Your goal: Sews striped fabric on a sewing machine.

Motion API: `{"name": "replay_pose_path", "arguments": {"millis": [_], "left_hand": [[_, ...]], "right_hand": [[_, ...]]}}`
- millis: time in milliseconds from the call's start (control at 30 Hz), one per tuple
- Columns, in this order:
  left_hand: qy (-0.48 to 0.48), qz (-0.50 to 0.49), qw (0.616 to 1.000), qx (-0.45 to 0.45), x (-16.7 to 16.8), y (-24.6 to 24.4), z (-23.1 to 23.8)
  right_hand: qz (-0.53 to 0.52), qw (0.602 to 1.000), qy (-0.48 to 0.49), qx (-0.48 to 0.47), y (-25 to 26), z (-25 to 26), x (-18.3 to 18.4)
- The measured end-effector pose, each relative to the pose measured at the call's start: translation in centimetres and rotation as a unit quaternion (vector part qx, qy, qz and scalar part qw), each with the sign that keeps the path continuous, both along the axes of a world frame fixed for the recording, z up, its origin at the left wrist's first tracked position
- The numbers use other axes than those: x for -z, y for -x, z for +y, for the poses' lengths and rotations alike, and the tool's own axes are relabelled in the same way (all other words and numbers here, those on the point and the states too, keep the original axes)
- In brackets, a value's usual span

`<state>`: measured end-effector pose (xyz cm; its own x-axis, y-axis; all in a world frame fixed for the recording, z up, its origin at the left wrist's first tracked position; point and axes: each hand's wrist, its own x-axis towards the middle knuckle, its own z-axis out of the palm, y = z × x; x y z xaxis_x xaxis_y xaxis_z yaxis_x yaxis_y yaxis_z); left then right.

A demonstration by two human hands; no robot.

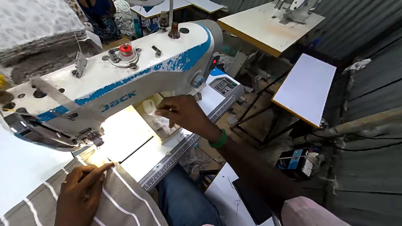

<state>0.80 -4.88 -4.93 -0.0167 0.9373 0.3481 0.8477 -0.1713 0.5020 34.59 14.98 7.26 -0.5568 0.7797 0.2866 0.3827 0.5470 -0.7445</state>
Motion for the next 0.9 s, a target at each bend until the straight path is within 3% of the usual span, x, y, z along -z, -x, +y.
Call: {"name": "replay_pose_path", "arguments": {"millis": [67, 133, 233, 267, 333, 433, 633, 700, 767, 867, 900], "left_hand": [[-0.036, -0.073, 0.996, -0.02, -2.0, -2.7, 0.1], [0.005, -0.253, 0.967, -0.006, -4.8, -6.8, -0.1], [0.093, -0.572, 0.812, 0.065, -8.0, -11.9, -0.2], [0.096, -0.625, 0.771, 0.079, -8.5, -12.8, -0.3], [0.082, -0.678, 0.727, 0.067, -8.6, -13.6, -1.2], [0.045, -0.696, 0.717, 0.016, -7.4, -13.6, -3.0], [0.06, -0.553, 0.827, -0.084, -7.1, -12.2, -6.0], [0.072, -0.527, 0.842, -0.092, -7.3, -11.5, -6.5], [0.08, -0.557, 0.821, -0.097, -7.2, -11.0, -6.8], [0.076, -0.669, 0.734, -0.092, -6.3, -11.5, -7.0], [0.07, -0.684, 0.721, -0.085, -6.2, -11.5, -7.0]], "right_hand": [[0.153, 0.97, 0.191, -0.01, -0.6, -2.5, -1.1], [0.227, 0.919, 0.32, -0.03, -0.7, -5.3, -1.3], [0.269, 0.875, 0.399, -0.053, 0.3, -9.2, 0.0], [0.276, 0.871, 0.403, -0.05, 0.7, -10.3, 0.5], [0.281, 0.872, 0.398, -0.035, 1.3, -12.7, 1.8], [0.287, 0.872, 0.396, -0.019, 1.9, -16.0, 3.4], [0.257, 0.89, 0.374, -0.035, 3.5, -18.2, 4.9], [0.248, 0.894, 0.371, -0.044, 3.7, -18.6, 5.0], [0.247, 0.891, 0.376, -0.053, 4.1, -18.9, 5.2], [0.238, 0.878, 0.41, -0.067, 4.8, -19.7, 5.6], [0.223, 0.882, 0.408, -0.076, 4.7, -19.6, 5.7]]}}
